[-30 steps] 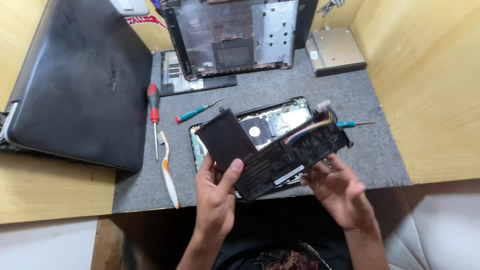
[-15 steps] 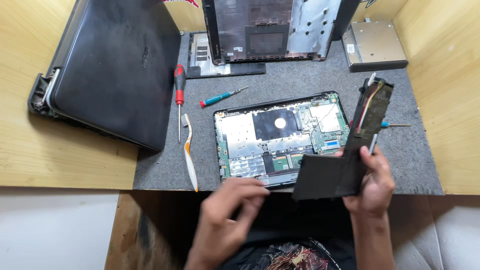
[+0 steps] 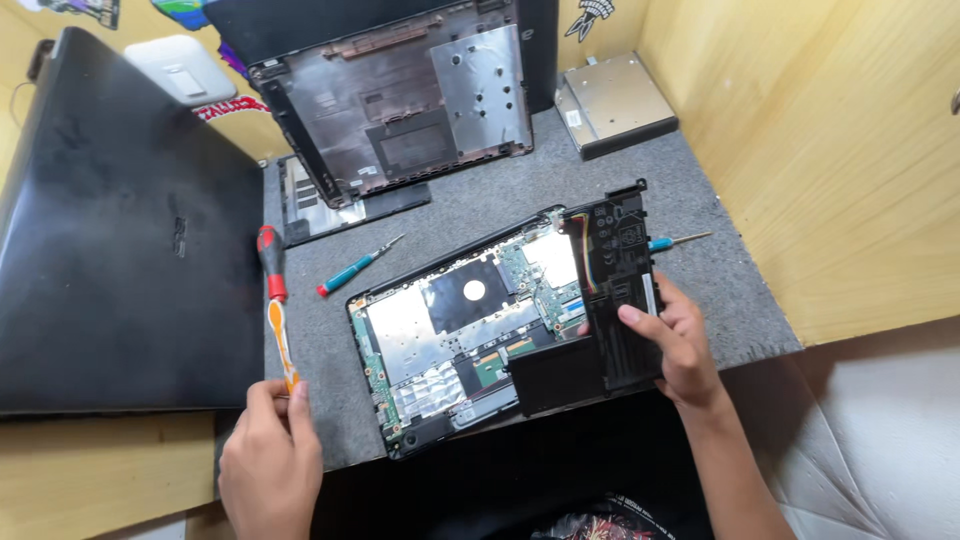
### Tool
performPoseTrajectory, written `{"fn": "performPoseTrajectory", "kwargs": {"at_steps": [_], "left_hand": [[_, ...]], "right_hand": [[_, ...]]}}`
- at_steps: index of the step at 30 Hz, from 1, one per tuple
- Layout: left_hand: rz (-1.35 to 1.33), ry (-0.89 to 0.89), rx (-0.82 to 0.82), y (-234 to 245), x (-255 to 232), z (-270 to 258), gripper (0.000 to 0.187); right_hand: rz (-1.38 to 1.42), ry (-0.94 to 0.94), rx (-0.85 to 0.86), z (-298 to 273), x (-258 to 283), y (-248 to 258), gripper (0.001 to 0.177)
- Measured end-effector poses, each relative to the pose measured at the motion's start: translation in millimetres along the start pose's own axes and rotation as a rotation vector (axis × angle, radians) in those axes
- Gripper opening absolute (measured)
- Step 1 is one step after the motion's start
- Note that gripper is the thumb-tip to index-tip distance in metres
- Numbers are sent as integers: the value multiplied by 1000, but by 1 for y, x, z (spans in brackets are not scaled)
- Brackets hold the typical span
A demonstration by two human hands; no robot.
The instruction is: The person cleans a removed laptop battery with a toothbrush, then brushes the internal chassis and motherboard area. They use a screwdriver to adjust components on the motherboard and handle the battery and screwdriver throughout.
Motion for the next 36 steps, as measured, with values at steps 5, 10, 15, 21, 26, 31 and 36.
{"fn": "performPoseTrajectory", "kwargs": {"at_steps": [5,10,15,21,26,31,36], "left_hand": [[-228,-683,-99,44,-107,-31,17],[-85,-1079,11,42,-171,-70,6],[-145,-1188,-51,45,-175,-94,13],[5,-1100,-245,18,-165,-89,13],[-43,-1110,-225,9,-167,-98,16],[-52,-1033,-208,9,-168,-91,20],[0,-980,-270,14,-167,-82,19]], "right_hand": [[7,-20,47,-3,-2,2,43],[164,-212,115,-19,-29,15,46],[-515,-213,293,-14,-47,22,51],[-326,-241,340,-13,-41,2,51],[-355,-227,317,-12,-42,7,50],[-301,-274,273,-13,-46,10,51],[-371,-233,298,-11,-42,4,53]]}}
Point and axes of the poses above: each hand's wrist, its own z-axis towards the middle knuckle, its own y-axis out of the back of the hand, x = y × z, the point moved 10 cm from there along z, towards the middle knuckle, and after that the axes turned 11 degrees about z, right-handed, at the moved point
